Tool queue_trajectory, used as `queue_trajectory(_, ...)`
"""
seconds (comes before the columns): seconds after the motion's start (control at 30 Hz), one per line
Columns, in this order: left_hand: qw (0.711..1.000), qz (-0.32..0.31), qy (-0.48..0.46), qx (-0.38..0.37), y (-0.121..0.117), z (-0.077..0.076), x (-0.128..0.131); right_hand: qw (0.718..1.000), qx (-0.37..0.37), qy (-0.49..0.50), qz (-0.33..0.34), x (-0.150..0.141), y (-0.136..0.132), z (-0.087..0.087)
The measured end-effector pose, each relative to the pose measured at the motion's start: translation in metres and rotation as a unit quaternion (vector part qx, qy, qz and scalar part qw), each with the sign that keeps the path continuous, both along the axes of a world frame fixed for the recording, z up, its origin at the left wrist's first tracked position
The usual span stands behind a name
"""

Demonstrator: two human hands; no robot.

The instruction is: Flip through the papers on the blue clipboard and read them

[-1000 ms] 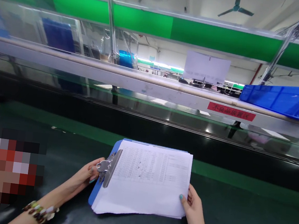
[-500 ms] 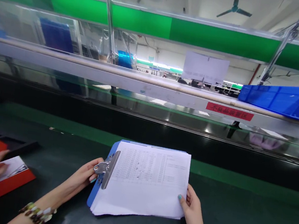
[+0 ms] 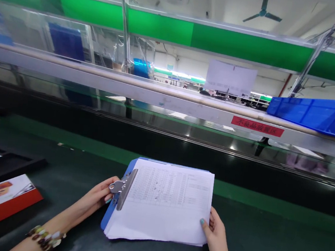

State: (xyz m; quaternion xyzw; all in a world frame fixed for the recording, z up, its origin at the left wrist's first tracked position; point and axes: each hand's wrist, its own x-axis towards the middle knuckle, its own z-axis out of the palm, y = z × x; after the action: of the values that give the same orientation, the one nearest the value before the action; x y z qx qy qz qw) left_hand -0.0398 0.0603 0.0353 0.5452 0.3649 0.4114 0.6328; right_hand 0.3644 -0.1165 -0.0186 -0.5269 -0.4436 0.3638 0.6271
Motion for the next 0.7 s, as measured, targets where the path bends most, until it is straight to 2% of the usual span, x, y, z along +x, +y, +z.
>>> queue_trajectory(0.7, 1.0, 0.005, -0.006, -0.011, 0.0025, -0.0045, -0.0015, 1.0, -0.002, -0.003, 0.005, -0.0014, -0.0005, 0.0023)
